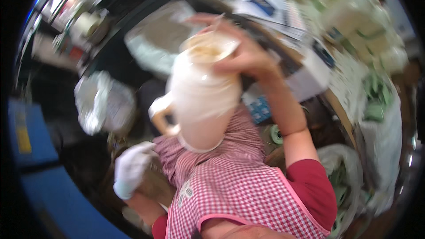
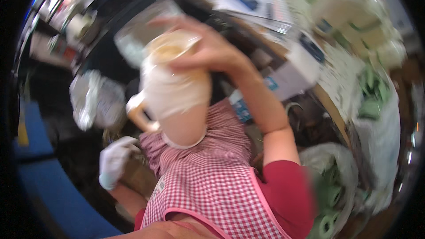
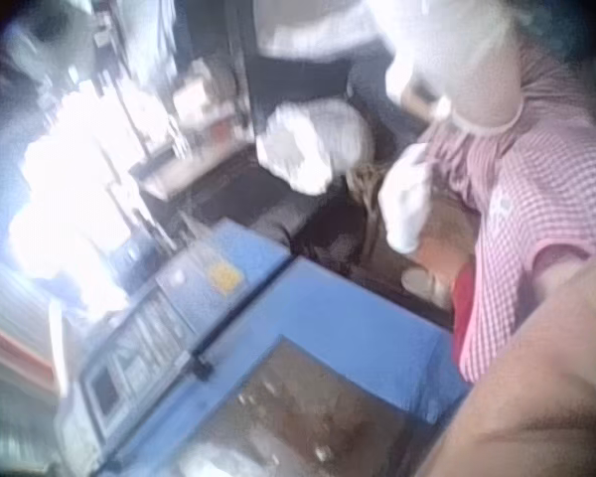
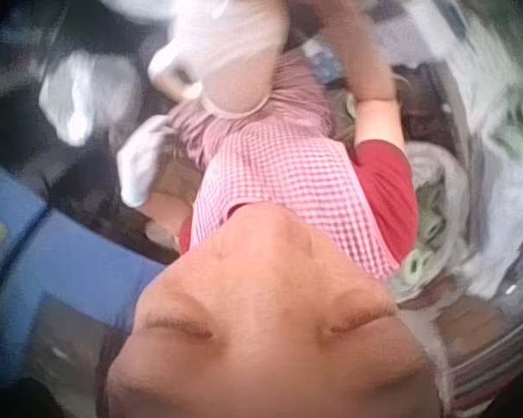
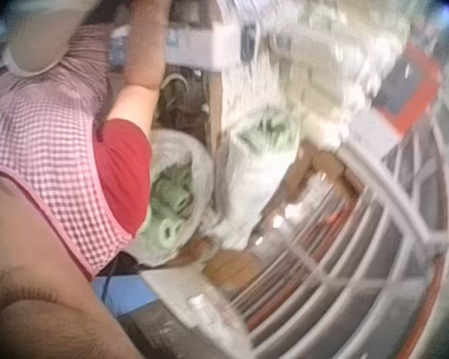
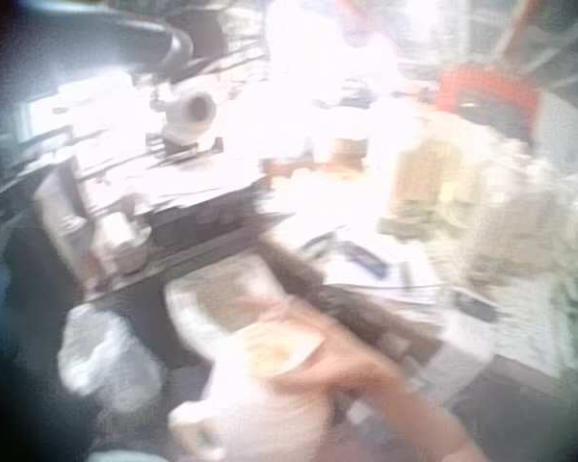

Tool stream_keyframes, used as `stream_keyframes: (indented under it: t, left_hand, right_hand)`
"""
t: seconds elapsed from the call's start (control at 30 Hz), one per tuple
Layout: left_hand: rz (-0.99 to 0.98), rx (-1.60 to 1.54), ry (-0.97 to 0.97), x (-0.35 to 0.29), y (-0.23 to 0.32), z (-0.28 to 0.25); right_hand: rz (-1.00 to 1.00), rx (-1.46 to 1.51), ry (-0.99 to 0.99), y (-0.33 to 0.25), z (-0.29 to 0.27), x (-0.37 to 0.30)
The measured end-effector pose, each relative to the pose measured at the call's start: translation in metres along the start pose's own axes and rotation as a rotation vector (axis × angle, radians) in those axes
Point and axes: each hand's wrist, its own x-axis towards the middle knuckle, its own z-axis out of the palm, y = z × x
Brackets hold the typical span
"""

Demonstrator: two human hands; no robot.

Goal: The person repeatedly assembles white plastic pitchers by attaching green handles and applying blue labels. They wipe the interior of each pitcher with a white cloth, then place the finished units on a nearby table. The process is repeated for multiple pitchers in a continuous loop.

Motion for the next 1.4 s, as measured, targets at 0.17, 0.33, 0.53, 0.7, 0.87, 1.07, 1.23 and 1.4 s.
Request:
stream_keyframes:
  t: [0.17, 0.33, 0.53, 0.7, 0.87, 1.07, 1.23, 1.4]
  left_hand:
    - [0.341, -0.678, 0.019, 0.103, -0.013, 0.008]
    - [0.328, -0.928, -0.106, 0.122, -0.044, 0.032]
    - [0.261, -0.877, 0.103, 0.132, -0.042, 0.039]
    - [0.274, -1.095, -0.070, 0.140, -0.019, 0.058]
    - [0.289, -0.855, -0.014, 0.137, 0.015, 0.076]
    - [0.382, -0.817, 0.080, 0.131, 0.032, 0.103]
    - [0.372, -0.689, 0.097, 0.110, 0.036, 0.088]
    - [0.361, -0.661, 0.118, 0.140, 0.023, 0.022]
  right_hand:
    - [-0.424, -0.438, 0.117, -0.015, 0.022, -0.020]
    - [0.205, -1.701, 0.839, -0.092, -0.117, -0.208]
    - [1.699, -2.001, 0.721, -0.141, -0.147, -0.535]
    - [1.767, -1.811, 0.910, -0.166, -0.018, -0.548]
    - [1.376, -1.768, 0.879, -0.176, 0.016, -0.455]
    - [0.269, -0.701, 0.658, -0.083, -0.038, -0.189]
    - [0.043, -0.527, 0.340, 0.002, -0.004, -0.008]
    - [-0.489, -0.876, 0.274, -0.005, 0.075, 0.034]
